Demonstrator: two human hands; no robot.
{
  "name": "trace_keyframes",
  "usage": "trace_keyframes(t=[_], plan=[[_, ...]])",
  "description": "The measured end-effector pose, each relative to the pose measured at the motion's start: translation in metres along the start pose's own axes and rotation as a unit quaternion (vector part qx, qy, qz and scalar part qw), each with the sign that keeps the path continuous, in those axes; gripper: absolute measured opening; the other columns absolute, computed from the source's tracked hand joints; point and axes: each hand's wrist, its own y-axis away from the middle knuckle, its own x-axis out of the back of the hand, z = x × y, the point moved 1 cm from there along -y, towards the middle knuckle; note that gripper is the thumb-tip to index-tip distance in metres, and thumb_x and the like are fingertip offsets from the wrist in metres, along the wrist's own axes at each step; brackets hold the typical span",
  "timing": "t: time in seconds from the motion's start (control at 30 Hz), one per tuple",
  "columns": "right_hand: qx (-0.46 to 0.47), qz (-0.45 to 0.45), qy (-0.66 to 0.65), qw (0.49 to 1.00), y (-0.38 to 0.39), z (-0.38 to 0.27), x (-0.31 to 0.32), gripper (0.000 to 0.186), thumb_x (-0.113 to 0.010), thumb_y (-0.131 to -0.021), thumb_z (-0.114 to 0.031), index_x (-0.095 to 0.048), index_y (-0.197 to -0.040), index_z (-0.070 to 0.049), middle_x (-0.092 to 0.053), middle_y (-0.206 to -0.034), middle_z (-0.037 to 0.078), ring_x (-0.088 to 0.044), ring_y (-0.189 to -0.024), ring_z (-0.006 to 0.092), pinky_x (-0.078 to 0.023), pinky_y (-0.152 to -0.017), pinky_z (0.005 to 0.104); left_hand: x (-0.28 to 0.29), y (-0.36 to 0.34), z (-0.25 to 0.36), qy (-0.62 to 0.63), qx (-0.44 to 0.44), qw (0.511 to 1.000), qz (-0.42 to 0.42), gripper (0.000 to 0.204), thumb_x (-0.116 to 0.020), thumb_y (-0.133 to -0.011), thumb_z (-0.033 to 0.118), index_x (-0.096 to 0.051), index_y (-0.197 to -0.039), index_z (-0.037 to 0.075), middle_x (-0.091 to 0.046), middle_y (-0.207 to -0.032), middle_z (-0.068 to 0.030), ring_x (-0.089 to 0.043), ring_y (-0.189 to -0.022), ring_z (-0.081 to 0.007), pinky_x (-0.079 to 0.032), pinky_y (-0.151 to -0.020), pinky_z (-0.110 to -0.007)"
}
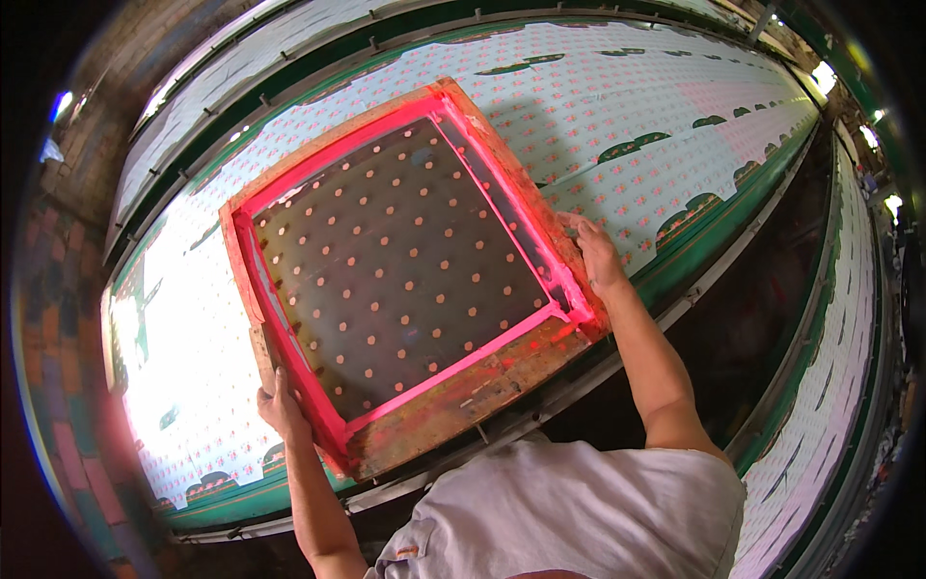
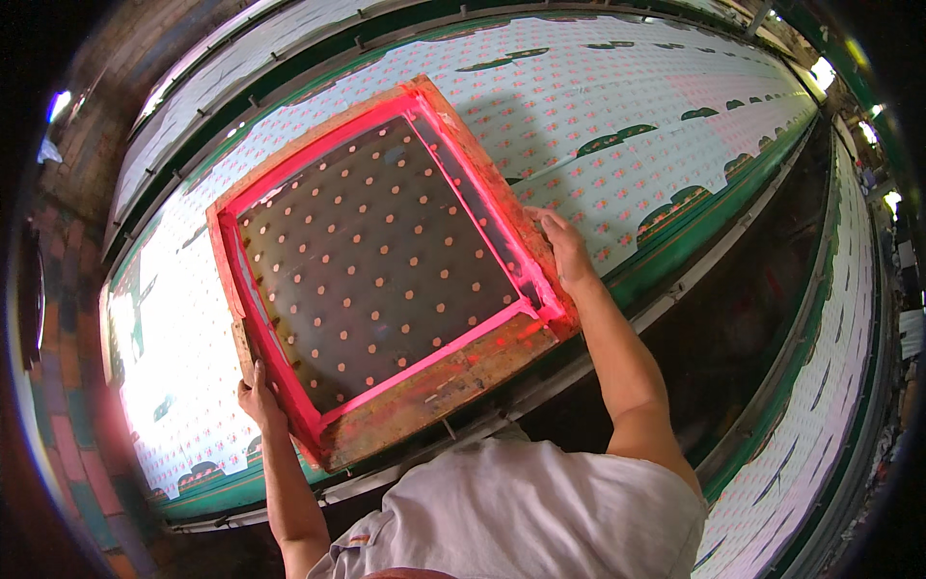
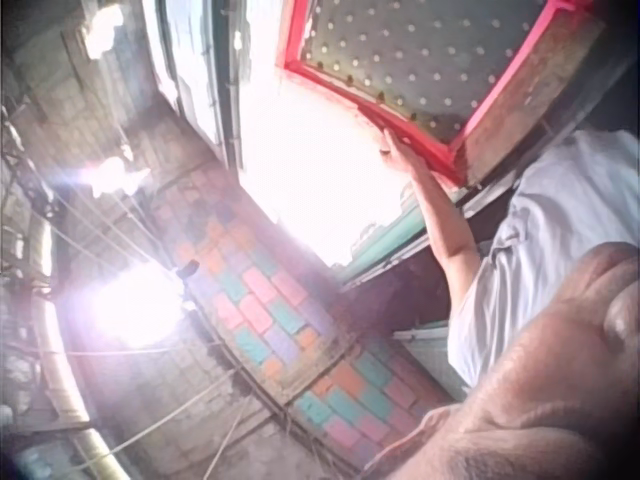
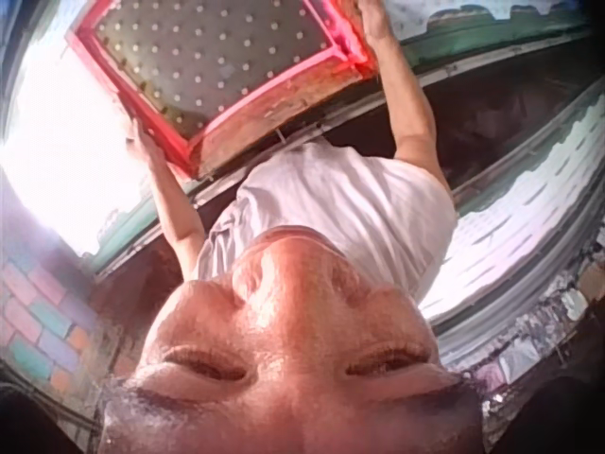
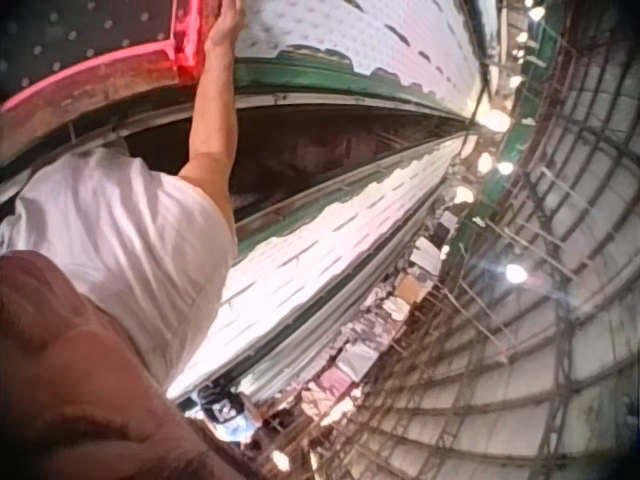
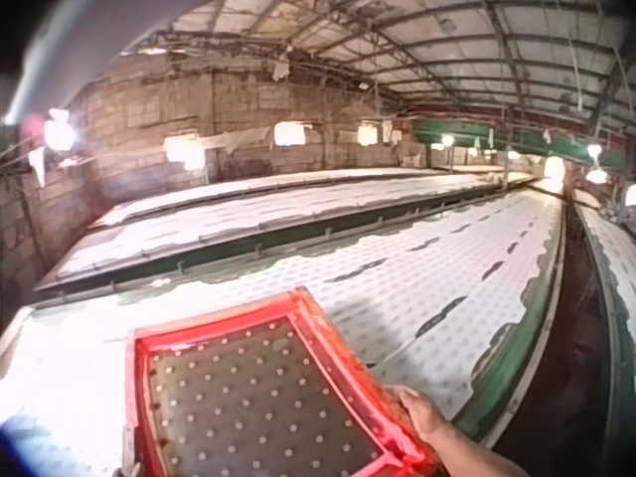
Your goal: The person uses a pink screen-printing frame and a squeegee to apply pink ink onto a moving conveyor belt of white fabric, creating a repeating pattern of pink dots. The person repeatedly positions the frame, pulls the squeegee across the screen, and lifts the frame to continue the process.
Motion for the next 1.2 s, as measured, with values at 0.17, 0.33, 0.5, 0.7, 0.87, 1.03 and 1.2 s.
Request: trace_keyframes(t=[0.17,0.33,0.5,0.7,0.87,1.03,1.2], plan=[[0.024,0.017,0.002,1.0,0.022,0.01,0.024,0.064,-0.059,-0.11,-0.047,-0.063,-0.148,0.004,-0.064,-0.15,0.017,-0.057,-0.142,0.0287,-0.04,-0.123,0.0453,-0.005,0.026,-0.013,-0.009,-0.005,1.0,-0.018,0.024,-0.085,-0.101,0.019,-0.067,-0.1,0.003,-0.069,-0.082,-0.0029,-0.059,-0.06,-0.0088,-0.046,-0.052,-0.026],[0.017,0.012,-0.037,0.999,0.03,0.004,0.022,0.065,-0.059,-0.11,-0.046,-0.063,-0.149,0.005,-0.063,-0.151,0.018,-0.053,-0.145,0.0291,-0.037,-0.125,0.0453,-0.003,0.019,-0.013,0.009,-0.008,1.0,-0.026,0.024,-0.083,-0.102,0.02,-0.067,-0.103,0.002,-0.069,-0.082,-0.0028,-0.059,-0.06,-0.0088,-0.045,-0.052,-0.026],[0.023,0.001,-0.026,0.999,0.032,0.002,0.028,0.066,-0.061,-0.109,-0.044,-0.062,-0.149,0.008,-0.062,-0.153,0.018,-0.052,-0.147,0.028,-0.035,-0.127,0.0437,0.0,0.012,-0.021,-0.01,-0.029,0.999,-0.029,0.029,-0.082,-0.103,0.025,-0.068,-0.108,0.0,-0.07,-0.086,-0.0044,-0.06,-0.062,-0.0095,-0.047,-0.054,-0.027],[0.101,0.01,0.309,0.946,0.038,-0.012,0.006,0.051,-0.069,-0.107,-0.031,-0.066,-0.148,-0.001,-0.064,-0.15,0.018,-0.056,-0.146,0.0328,-0.039,-0.125,0.0457,0.008,-0.003,-0.028,-0.085,-0.014,0.996,-0.007,0.044,-0.079,-0.104,0.035,-0.068,-0.122,-0.004,-0.071,-0.096,-0.0083,-0.065,-0.075,-0.0169,-0.054,-0.062,-0.033],[0.202,-0.197,0.468,0.837,0.101,-0.033,-0.075,0.038,-0.082,-0.093,-0.015,-0.076,-0.131,-0.01,-0.069,-0.142,0.014,-0.064,-0.135,0.0382,-0.048,-0.118,0.0528,0.007,-0.012,-0.039,-0.178,-0.024,0.984,0.013,0.052,-0.077,-0.102,0.045,-0.07,-0.104,-0.007,-0.071,-0.095,-0.0129,-0.063,-0.083,-0.0199,-0.053,-0.072,-0.04],[0.247,-0.387,0.495,0.738,0.182,-0.02,-0.154,0.041,-0.089,-0.083,-0.016,-0.079,-0.123,-0.014,-0.072,-0.132,0.006,-0.068,-0.129,0.0303,-0.053,-0.113,0.0523,0.003,-0.02,-0.051,-0.226,-0.055,0.972,0.037,0.066,-0.068,-0.105,0.054,-0.074,-0.097,-0.011,-0.072,-0.089,-0.0258,-0.066,-0.086,-0.0361,-0.051,-0.082,-0.049],[0.327,-0.333,0.539,0.702,0.183,-0.024,-0.192,0.034,-0.073,-0.091,-0.012,-0.078,-0.124,-0.01,-0.077,-0.119,0.008,-0.073,-0.114,0.03,-0.057,-0.103,0.0475,0.002,-0.021,-0.053,-0.193,-0.067,0.978,0.043,0.065,-0.067,-0.106,0.054,-0.075,-0.105,-0.01,-0.074,-0.095,-0.0287,-0.07,-0.092,-0.0412,-0.053,-0.088,-0.052]])
